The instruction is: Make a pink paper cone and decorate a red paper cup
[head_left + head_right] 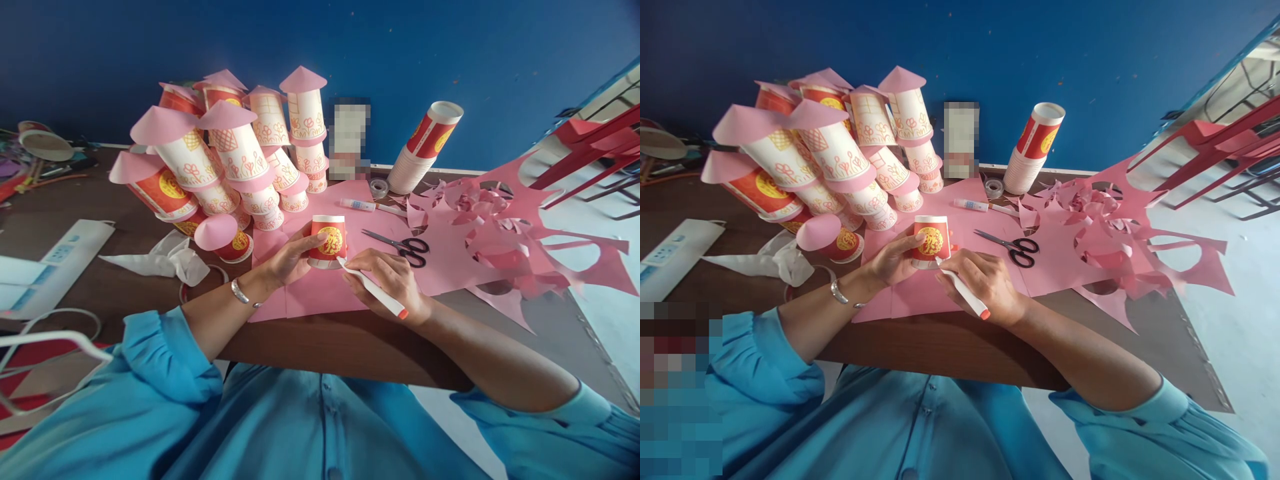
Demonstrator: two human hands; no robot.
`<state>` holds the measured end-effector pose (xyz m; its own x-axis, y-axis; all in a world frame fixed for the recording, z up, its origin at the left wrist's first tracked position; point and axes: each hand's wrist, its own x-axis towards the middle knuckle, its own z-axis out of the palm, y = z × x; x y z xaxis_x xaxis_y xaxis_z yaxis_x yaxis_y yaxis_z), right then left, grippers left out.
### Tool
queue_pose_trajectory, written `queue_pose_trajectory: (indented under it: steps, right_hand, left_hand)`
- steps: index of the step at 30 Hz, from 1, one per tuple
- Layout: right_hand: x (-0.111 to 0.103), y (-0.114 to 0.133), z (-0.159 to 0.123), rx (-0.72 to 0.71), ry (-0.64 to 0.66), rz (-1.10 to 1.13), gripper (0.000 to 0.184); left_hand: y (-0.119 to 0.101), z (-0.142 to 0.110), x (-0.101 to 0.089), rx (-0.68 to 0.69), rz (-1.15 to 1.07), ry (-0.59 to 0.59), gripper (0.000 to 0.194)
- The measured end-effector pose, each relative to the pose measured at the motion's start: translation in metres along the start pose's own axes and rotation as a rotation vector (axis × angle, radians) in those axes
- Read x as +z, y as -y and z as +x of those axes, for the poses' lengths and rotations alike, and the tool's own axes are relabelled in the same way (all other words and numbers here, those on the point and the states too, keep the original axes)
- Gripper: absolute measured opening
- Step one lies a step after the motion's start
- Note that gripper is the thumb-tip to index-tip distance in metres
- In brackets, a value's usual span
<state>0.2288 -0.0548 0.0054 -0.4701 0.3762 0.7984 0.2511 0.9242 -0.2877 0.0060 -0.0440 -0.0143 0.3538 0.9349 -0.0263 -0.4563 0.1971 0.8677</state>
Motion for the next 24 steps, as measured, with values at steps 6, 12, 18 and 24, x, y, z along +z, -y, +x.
queue_pose_trajectory:
  steps: [6, 12, 18, 24]
  right_hand:
    - [0.0002, 0.0006, 0.0005, 0.015, -0.027, -0.005, 0.016]
    - [-0.0008, 0.0016, 0.0009, 0.010, -0.012, -0.034, 0.015]
    - [-0.0004, 0.0022, 0.0002, 0.009, -0.002, -0.012, 0.016]
    - [-0.0002, 0.0023, -0.0003, 0.006, 0.001, -0.016, 0.018]
  left_hand:
    - [-0.0003, -0.0001, 0.0007, 0.001, -0.009, 0.008, 0.046]
    - [0.0010, 0.0010, 0.0019, 0.006, -0.025, 0.003, 0.047]
    - [0.0012, 0.0010, 0.0009, 0.004, -0.002, 0.007, 0.049]
    - [0.0015, 0.0012, 0.0006, 0.005, 0.006, 0.009, 0.049]
